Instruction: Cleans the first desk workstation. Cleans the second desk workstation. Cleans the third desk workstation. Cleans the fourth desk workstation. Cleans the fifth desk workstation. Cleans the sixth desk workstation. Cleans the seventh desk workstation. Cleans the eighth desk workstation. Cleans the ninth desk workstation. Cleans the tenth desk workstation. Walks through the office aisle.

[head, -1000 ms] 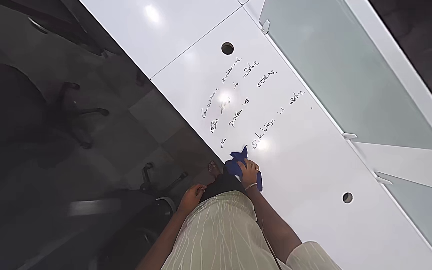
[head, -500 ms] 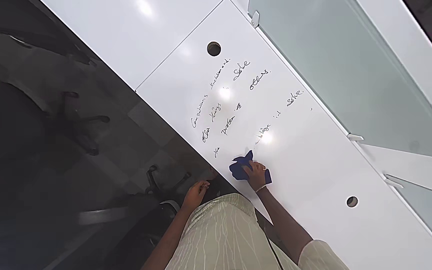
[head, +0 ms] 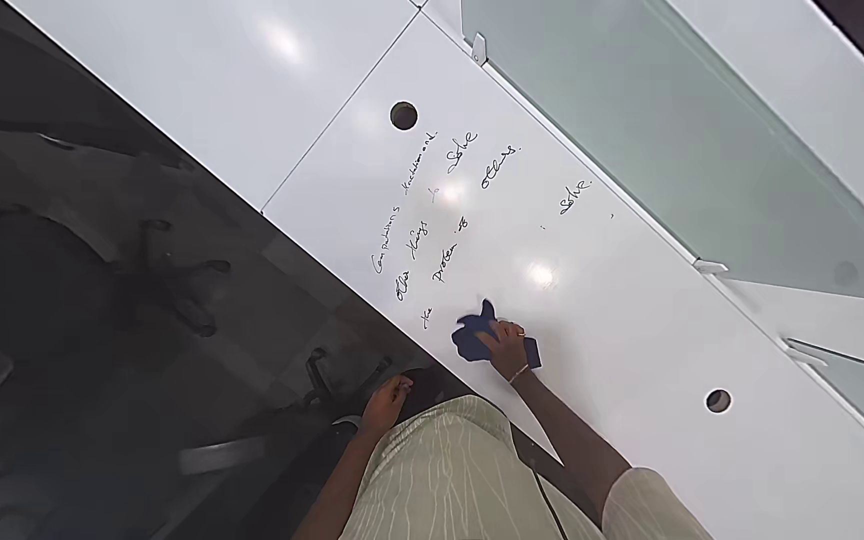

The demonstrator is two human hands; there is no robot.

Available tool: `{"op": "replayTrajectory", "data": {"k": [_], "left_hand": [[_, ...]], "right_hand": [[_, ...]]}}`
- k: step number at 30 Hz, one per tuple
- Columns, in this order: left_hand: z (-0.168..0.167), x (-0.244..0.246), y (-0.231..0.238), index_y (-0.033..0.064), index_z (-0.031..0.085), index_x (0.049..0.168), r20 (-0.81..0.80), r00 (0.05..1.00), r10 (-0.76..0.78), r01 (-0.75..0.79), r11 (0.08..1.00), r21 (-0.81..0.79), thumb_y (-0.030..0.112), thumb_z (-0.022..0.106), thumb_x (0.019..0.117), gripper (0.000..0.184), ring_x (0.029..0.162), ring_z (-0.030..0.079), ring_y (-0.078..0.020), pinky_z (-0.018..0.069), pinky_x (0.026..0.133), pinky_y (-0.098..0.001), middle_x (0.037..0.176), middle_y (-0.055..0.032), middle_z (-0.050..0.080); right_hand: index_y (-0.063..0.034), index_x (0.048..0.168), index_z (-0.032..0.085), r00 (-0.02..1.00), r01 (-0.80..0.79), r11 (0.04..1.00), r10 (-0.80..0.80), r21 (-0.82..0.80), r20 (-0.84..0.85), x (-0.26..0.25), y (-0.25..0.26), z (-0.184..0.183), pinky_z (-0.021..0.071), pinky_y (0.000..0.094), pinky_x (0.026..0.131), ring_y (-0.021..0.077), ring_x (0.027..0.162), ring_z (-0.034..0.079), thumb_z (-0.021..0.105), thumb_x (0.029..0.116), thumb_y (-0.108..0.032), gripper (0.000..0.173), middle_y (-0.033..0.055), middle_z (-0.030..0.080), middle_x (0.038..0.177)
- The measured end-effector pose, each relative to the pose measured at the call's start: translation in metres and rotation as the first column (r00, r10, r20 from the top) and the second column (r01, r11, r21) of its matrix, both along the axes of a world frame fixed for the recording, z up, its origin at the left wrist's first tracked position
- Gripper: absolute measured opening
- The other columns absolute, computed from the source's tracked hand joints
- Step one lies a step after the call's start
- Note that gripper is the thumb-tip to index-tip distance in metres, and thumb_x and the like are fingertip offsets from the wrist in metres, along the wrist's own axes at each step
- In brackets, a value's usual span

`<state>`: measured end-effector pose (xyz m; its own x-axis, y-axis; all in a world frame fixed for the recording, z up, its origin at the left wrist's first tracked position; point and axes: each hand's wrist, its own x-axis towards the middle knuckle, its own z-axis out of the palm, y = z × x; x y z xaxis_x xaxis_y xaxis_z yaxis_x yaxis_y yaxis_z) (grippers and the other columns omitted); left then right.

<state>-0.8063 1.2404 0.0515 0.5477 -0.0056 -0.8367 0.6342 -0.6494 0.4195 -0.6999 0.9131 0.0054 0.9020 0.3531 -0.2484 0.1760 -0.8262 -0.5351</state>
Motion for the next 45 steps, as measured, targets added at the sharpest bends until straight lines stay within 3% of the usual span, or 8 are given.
{"op": "replayTrajectory", "data": {"k": [2,8,15,18,25,33,41,45], "left_hand": [[-0.001,0.007,-0.005,0.0073,0.067,0.124,-0.002,1.0,-0.007,0.007,1.0,-0.005,0.023,0.049,0.1061,0.03,0.104,0.07,-0.0224,0.0545,0.097,-0.0459,0.116,-0.0113,0.071],[0.001,0.035,-0.026,0.0103,0.069,0.121,0.129,0.992,-0.018,0.023,0.999,-0.033,0.021,0.05,0.1056,0.026,0.096,0.071,-0.0122,0.058,0.091,-0.0338,0.112,-0.0051,0.073],[0.023,0.086,-0.066,0.0086,0.07,0.119,0.244,0.957,-0.159,0.183,0.98,-0.077,0.021,0.05,0.1052,0.028,0.097,0.069,-0.0167,0.0572,0.091,-0.0376,0.113,-0.0087,0.071],[0.023,0.097,-0.074,0.0099,0.07,0.12,0.241,0.947,-0.211,0.237,0.968,-0.083,0.021,0.049,0.1056,0.028,0.098,0.07,-0.0151,0.0576,0.092,-0.0361,0.112,-0.0071,0.071],[0.016,0.087,-0.064,0.0085,0.07,0.119,0.236,0.964,-0.122,0.136,0.99,-0.043,0.022,0.049,0.1047,0.029,0.096,0.07,-0.0149,0.0583,0.089,-0.0357,0.112,-0.0082,0.071],[0.01,0.094,-0.074,0.0082,0.07,0.119,0.197,0.963,-0.186,0.204,0.976,-0.071,0.021,0.049,0.105,0.028,0.097,0.07,-0.015,0.0582,0.091,-0.0358,0.111,-0.0081,0.072],[0.004,0.108,-0.075,0.0076,0.07,0.119,0.218,0.969,-0.12,0.141,0.986,-0.084,0.019,0.049,0.1048,0.027,0.096,0.071,-0.0133,0.0597,0.088,-0.0341,0.112,-0.0074,0.072],[0.0,0.093,-0.069,0.0067,0.069,0.12,0.166,0.976,-0.139,0.156,0.983,-0.094,0.019,0.05,0.1047,0.027,0.098,0.071,-0.0162,0.0581,0.092,-0.0371,0.113,-0.0095,0.072]], "right_hand": [[-0.0286,0.125,0.073,0.998,-0.057,0.998,0.057,-0.007,0.014,0.026,-0.014,-0.004,0.0455,0.0661,0.1,0.0436,0.12,0.063,0.064,0.0898,-0.004,0.044,0.015,0.067,0.135],[-0.0245,0.146,0.054,0.801,0.597,0.788,-0.576,-0.154,0.162,0.24,-0.062,-0.007,0.0446,0.0688,0.095,0.0469,0.134,0.047,0.069,0.0919,-0.015,0.057,0.0161,0.045,0.155],[-0.0286,0.13,0.071,0.948,0.317,0.946,-0.314,-0.066,0.059,0.111,-0.034,-0.01,0.0421,0.066,0.103,0.0459,0.126,0.058,0.058,0.0869,0.001,0.054,0.0173,0.062,0.141],[-0.0284,0.138,0.065,0.946,0.318,0.934,-0.324,-0.16,-0.009,0.146,-0.078,-0.007,0.0396,0.068,0.107,0.0462,0.132,0.053,0.057,0.0909,-0.002,0.055,0.019,0.057,0.146],[-0.0305,0.146,0.055,0.21,0.965,0.161,-0.947,-0.206,0.242,0.299,-0.125,-0.013,0.0447,0.0606,0.101,0.0393,0.137,0.048,0.059,0.0913,-0.017,0.056,0.0121,0.048,0.154],[-0.0333,0.14,0.061,0.848,0.522,0.849,-0.506,-0.083,0.158,0.333,-0.044,-0.019,0.0415,0.064,0.102,0.0395,0.135,0.05,0.062,0.0903,-0.002,0.059,0.0096,0.054,0.149],[-0.0269,0.147,0.054,0.413,0.894,0.357,-0.89,-0.27,0.194,0.227,-0.197,-0.012,0.0424,0.0659,0.102,0.0435,0.138,0.046,0.06,0.0937,-0.014,0.055,0.0155,0.047,0.154],[-0.0171,0.135,0.066,0.64,0.768,0.61,-0.747,-0.198,0.18,0.15,-0.119,-0.009,0.0409,0.0685,0.103,0.05,0.131,0.052,0.062,0.0883,-0.01,0.048,0.0249,0.057,0.143]]}}
